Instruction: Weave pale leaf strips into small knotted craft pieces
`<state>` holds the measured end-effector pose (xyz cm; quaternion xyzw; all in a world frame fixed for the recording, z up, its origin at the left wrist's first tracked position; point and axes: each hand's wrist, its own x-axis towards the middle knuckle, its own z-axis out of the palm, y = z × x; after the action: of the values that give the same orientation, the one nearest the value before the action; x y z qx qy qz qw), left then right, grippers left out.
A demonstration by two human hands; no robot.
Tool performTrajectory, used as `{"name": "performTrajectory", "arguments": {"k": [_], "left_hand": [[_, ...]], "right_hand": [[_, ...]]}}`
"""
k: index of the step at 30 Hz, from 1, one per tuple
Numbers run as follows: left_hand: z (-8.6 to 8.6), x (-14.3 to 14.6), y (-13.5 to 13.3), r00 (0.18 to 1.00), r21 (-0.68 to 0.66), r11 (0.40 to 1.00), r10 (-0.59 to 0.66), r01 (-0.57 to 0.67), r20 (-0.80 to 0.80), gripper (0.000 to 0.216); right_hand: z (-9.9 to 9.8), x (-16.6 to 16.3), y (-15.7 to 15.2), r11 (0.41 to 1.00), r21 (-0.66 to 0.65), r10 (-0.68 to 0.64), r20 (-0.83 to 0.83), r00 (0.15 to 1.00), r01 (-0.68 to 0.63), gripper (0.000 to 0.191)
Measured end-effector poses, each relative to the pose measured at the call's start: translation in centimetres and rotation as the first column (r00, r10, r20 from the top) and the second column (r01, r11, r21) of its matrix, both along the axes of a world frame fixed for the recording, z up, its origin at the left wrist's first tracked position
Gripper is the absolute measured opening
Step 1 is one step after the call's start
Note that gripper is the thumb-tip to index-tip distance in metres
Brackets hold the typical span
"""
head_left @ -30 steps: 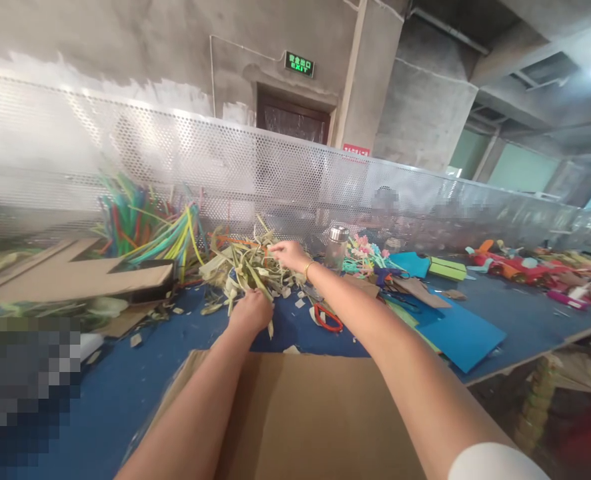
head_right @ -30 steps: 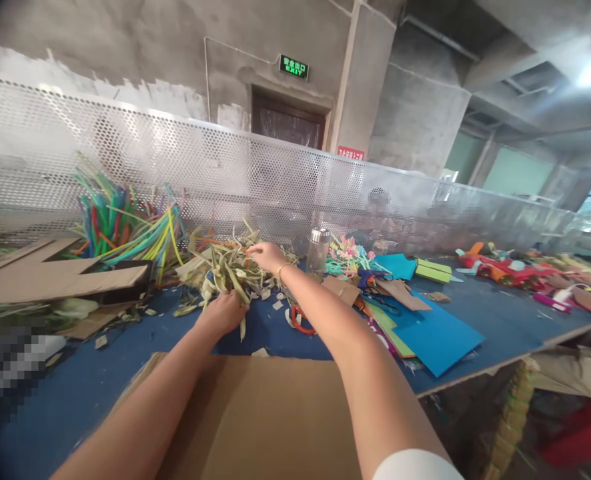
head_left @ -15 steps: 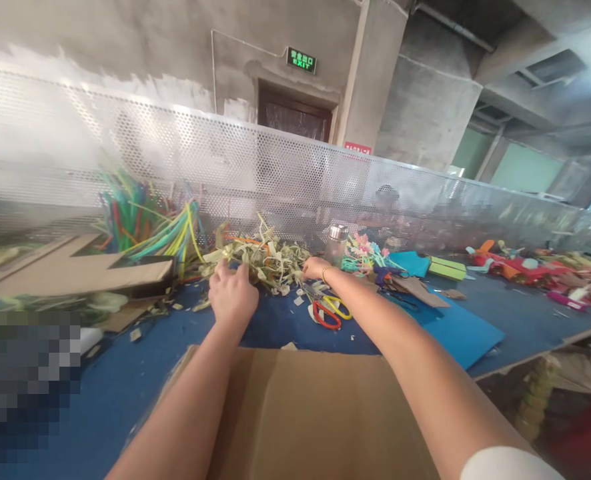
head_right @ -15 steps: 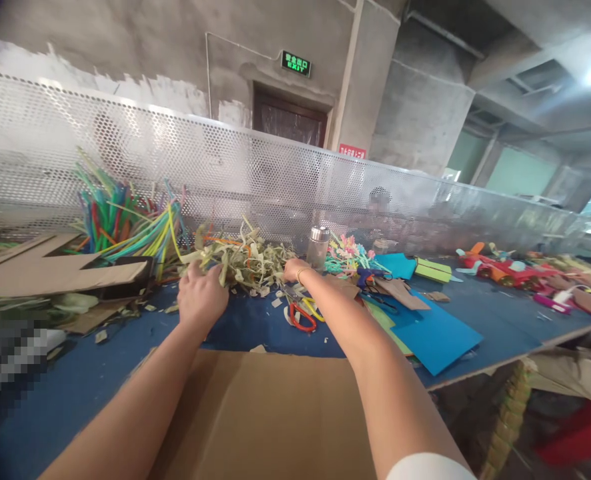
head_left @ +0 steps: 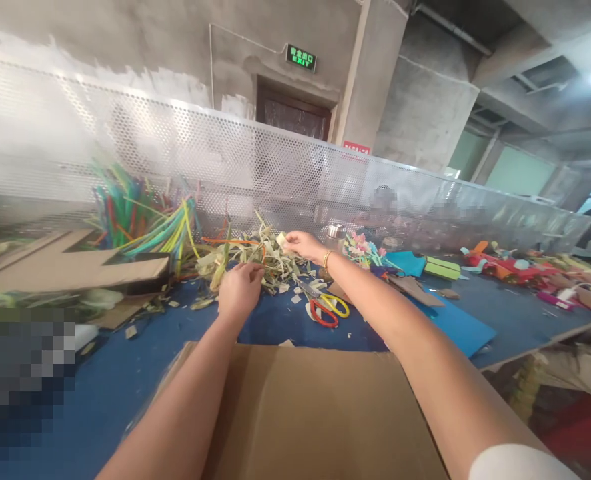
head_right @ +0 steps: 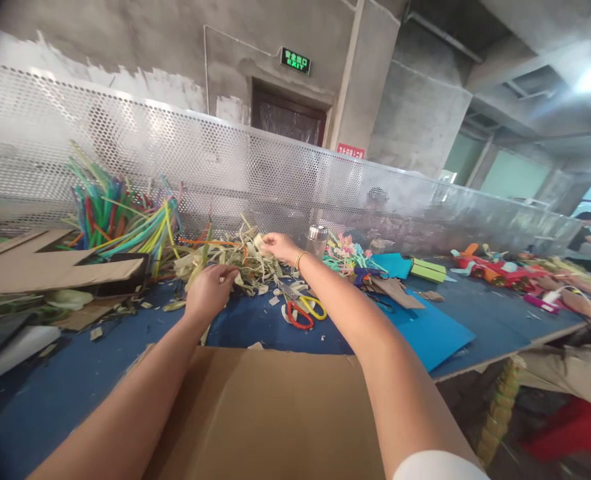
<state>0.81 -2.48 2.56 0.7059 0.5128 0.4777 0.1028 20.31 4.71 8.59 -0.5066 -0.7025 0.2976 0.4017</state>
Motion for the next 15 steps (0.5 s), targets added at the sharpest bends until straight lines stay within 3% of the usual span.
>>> {"name": "performTrajectory", "arguments": {"k": [3, 5, 7, 9, 15], "left_hand": [[-0.3, 0.6, 0.5, 0.914, -0.135, 0.966, -0.158, 0.223, 0.374, 0.032], [-0.4, 0.9, 0.5, 0.737, -0.166, 0.905, -0.201, 0.393, 0.645, 0.040], [-0.2, 1.1, 0.4, 0.556, -0.129, 0.856, -0.205, 0.501, 0.805, 0.044], [0.0, 1.1, 0.3, 0.459, -0.084, 0.858, -0.186, 0.507, 0.869, 0.042], [0.1, 0.6, 0.8, 0.403, -0.112, 0.937, -0.034, 0.332, 0.915, 0.037]], "right_hand": [[-0.6, -2.4, -1.8, 0.980, -0.081, 0.170, -0.107, 0.980, -0.179, 0.012], [-1.0, -3.6, -2.8, 0.959, -0.101, 0.251, -0.129, 0.960, -0.264, 0.015], [-1.2, -4.4, -3.5, 0.940, -0.113, 0.309, -0.127, 0.943, -0.323, 0.016], [-1.4, -4.7, -3.7, 0.925, -0.129, 0.345, -0.106, 0.933, -0.356, 0.018], [-1.7, -2.7, -3.3, 0.949, -0.173, 0.276, 0.054, 0.960, -0.263, 0.016]]}}
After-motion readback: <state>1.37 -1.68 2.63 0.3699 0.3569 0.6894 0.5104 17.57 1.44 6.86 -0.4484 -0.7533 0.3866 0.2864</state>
